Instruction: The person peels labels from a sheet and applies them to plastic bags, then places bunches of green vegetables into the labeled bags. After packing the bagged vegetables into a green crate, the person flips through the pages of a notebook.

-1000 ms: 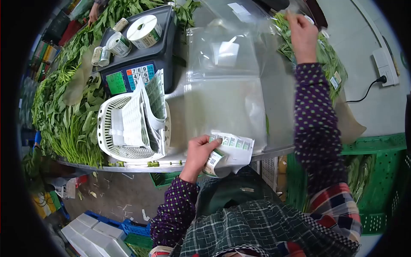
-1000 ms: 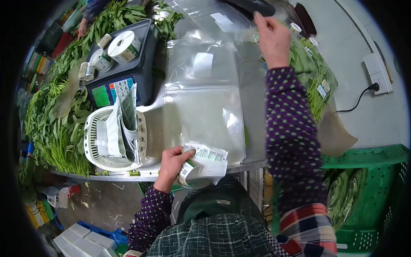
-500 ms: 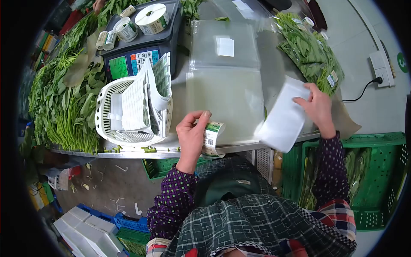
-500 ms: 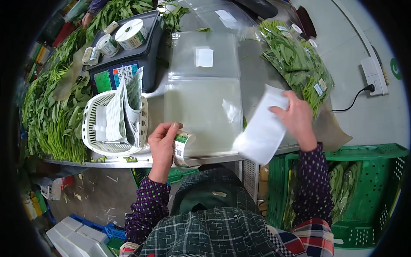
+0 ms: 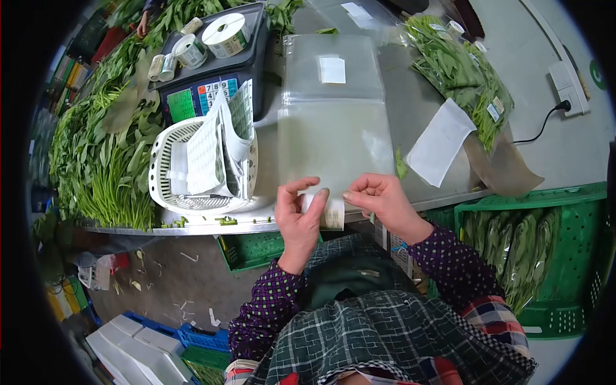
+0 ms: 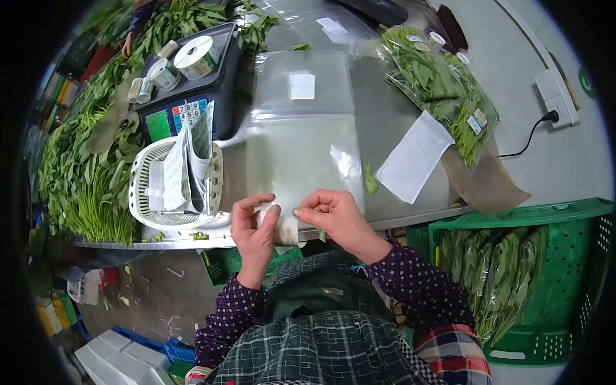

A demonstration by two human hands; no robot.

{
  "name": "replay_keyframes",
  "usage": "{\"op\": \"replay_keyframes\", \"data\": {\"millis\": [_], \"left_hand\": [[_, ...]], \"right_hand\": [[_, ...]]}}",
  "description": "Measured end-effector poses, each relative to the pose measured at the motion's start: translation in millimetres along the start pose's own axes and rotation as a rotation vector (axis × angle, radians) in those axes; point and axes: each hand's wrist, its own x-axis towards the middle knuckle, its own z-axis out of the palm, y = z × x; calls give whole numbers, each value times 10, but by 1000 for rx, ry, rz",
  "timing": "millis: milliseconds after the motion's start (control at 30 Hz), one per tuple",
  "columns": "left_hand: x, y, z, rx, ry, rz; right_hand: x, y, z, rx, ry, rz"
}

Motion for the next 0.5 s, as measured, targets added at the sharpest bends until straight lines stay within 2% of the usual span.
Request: {"op": "replay_keyframes", "data": {"millis": [33,100,233,300,400,467,500], "left_hand": [[-16,-69,26,-56,9,79],[-46,0,64,-62,14,69],[10,69,66,-30,42,27],[-9,57,31,-8,41,-6],[-46,-34,-58,-41,41,74],[-61,-27,-116,317,-159,190],[-73,68,-90,297,-211,77]], "right_hand": [[-7,9,14,-1,-8,2],[-13,30,42,-24,-72,194],[-66,76,108,20,-136,150],[-23,152,71,-14,-85,126],[53,41,-65,-10,-39,103],[76,12,-97,-44,-24,101],[81,-12,-96,-34,-27,92]]}}
